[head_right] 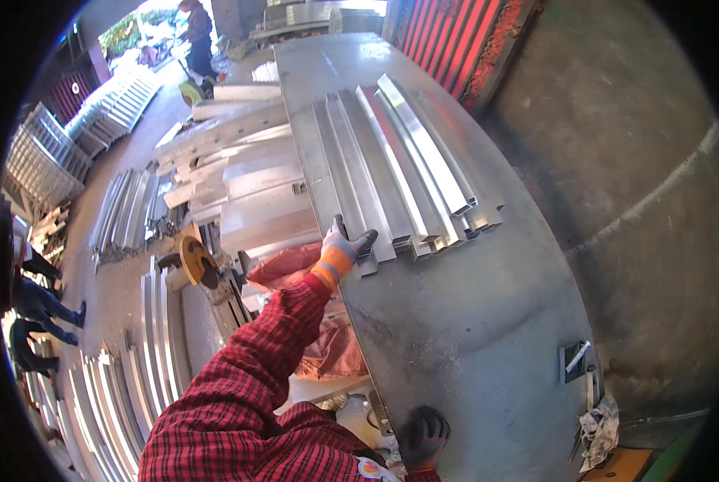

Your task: The person repeatedly picks up long metal bars, places them into a cutting machine, operates the machine to cut the bars, and then removes the cut pieces. The person stacks the cut metal pieces on a nearby table.

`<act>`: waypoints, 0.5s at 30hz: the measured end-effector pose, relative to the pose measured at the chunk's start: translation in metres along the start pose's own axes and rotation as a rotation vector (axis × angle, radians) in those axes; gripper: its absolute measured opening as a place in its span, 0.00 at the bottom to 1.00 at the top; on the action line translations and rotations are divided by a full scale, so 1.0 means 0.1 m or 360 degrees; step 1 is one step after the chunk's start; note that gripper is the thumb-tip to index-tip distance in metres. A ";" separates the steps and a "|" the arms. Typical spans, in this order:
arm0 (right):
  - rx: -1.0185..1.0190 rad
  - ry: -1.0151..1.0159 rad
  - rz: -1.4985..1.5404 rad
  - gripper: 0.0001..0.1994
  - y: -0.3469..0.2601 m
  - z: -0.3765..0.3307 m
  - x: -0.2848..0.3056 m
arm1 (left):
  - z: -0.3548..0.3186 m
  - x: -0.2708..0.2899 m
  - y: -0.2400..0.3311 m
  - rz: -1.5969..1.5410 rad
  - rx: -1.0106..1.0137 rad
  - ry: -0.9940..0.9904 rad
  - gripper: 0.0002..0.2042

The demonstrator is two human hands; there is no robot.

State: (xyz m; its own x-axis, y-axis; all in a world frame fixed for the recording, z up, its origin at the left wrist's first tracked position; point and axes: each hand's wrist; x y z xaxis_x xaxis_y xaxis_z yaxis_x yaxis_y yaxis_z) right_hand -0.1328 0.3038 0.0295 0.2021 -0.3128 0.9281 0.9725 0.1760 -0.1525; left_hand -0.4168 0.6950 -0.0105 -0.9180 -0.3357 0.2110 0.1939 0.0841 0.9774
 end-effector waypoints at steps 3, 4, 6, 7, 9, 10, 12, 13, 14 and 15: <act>-0.0051 0.0041 0.0034 0.19 0.02 -0.06 -0.02 | 0.11 0.07 0.00 -0.0192 0.0149 -0.0261 0.55; -0.0073 0.0022 0.0037 0.20 0.02 -0.06 0.00 | 0.12 0.14 0.05 -0.0490 0.0176 -0.0403 0.51; -0.0071 0.0020 0.0060 0.20 0.01 -0.06 0.01 | 0.22 0.30 0.02 -0.0838 0.0179 -0.0608 0.33; -0.0070 0.0028 0.0060 0.20 0.02 -0.07 0.02 | 0.24 0.36 -0.02 -0.0968 0.0206 -0.0668 0.29; -0.0094 0.0048 0.0069 0.20 0.03 -0.11 0.02 | 0.15 0.42 0.14 -0.1140 0.0409 -0.0688 0.20; -0.0120 0.0056 0.0079 0.19 0.04 -0.13 0.03 | 0.02 0.42 0.36 -0.1181 0.0589 -0.0631 0.14; -0.0140 0.0103 0.0100 0.19 0.05 -0.14 0.05 | 0.09 0.45 0.23 -0.1112 0.0528 -0.0692 0.11; -0.0121 0.0134 0.0127 0.19 0.03 -0.12 0.06 | 0.17 0.53 0.02 -0.0994 0.0248 -0.0752 0.09; -0.0099 0.0159 0.0162 0.18 0.01 -0.11 0.05 | 0.26 0.62 -0.19 -0.0873 -0.0032 -0.0775 0.08; -0.0081 0.0161 0.0161 0.18 0.01 -0.10 0.03 | 0.31 0.61 -0.25 -0.1067 0.0083 -0.0594 0.08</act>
State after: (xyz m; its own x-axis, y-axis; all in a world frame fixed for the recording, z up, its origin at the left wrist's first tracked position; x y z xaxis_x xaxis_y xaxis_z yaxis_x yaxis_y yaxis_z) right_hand -0.1297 0.2936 0.0286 0.3074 -0.3888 0.8685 0.9507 0.1645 -0.2629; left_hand -0.4884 0.7014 -0.0223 -0.8912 0.0080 -0.4535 -0.4533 0.0214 0.8911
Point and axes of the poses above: each hand's wrist, its own z-axis towards the middle knuckle, its own x-axis out of the back of the hand, y = z × x, and after that the axes turned 14 degrees about -z, right-handed
